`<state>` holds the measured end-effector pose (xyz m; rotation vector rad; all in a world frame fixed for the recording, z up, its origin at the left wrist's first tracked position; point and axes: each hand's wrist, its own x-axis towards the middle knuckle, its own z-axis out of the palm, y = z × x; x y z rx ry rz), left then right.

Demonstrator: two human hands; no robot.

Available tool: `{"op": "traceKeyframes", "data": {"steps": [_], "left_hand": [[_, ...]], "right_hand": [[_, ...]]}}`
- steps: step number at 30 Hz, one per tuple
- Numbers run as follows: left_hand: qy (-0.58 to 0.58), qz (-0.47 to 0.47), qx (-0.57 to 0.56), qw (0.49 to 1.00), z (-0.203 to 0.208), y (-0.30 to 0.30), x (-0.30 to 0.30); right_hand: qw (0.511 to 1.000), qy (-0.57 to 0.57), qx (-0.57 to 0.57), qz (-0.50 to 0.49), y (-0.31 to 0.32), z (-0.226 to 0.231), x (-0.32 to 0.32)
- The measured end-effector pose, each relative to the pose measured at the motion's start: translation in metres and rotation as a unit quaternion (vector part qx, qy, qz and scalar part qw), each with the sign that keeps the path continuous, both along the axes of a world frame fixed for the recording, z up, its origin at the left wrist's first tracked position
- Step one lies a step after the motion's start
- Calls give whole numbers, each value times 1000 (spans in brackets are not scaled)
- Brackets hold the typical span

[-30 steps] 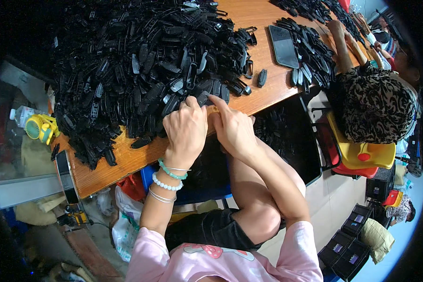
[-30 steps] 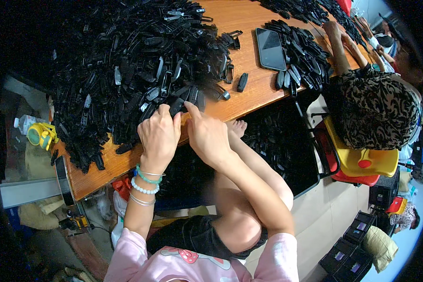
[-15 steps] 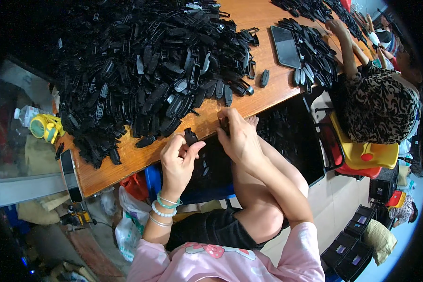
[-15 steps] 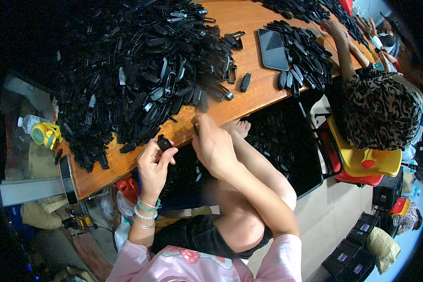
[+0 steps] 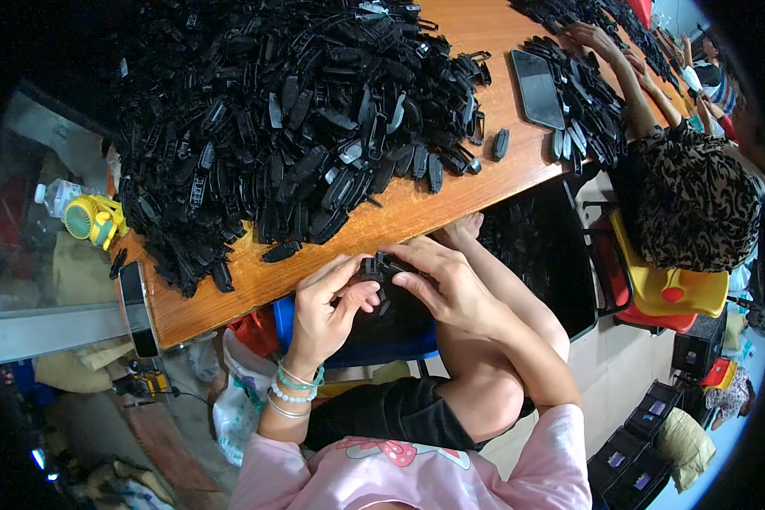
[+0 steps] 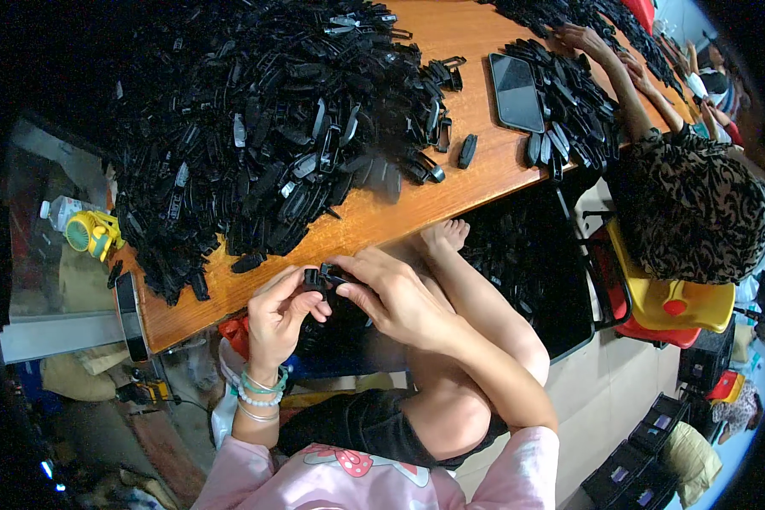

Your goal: The person picks up plastic components from a pile on a table, snaps the pieces together by hand, and drops the assembled parts into a container below.

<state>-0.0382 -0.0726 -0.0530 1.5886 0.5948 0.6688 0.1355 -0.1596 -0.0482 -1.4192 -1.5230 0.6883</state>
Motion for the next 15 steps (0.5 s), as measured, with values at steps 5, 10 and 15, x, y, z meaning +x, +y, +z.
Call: {"op": "traceKeyframes", "data": {"steps": [5, 10, 15], "left_hand": [[40, -2, 45, 998, 6, 5, -5], [58, -7, 157, 986, 15, 6, -2], [71, -7, 208, 976, 34, 8, 6]], "right_hand": [[996, 89, -23, 2, -2, 7, -5], [996, 16, 85, -28, -2, -4, -17], [994, -30, 93, -40, -2, -2, -11]]}}
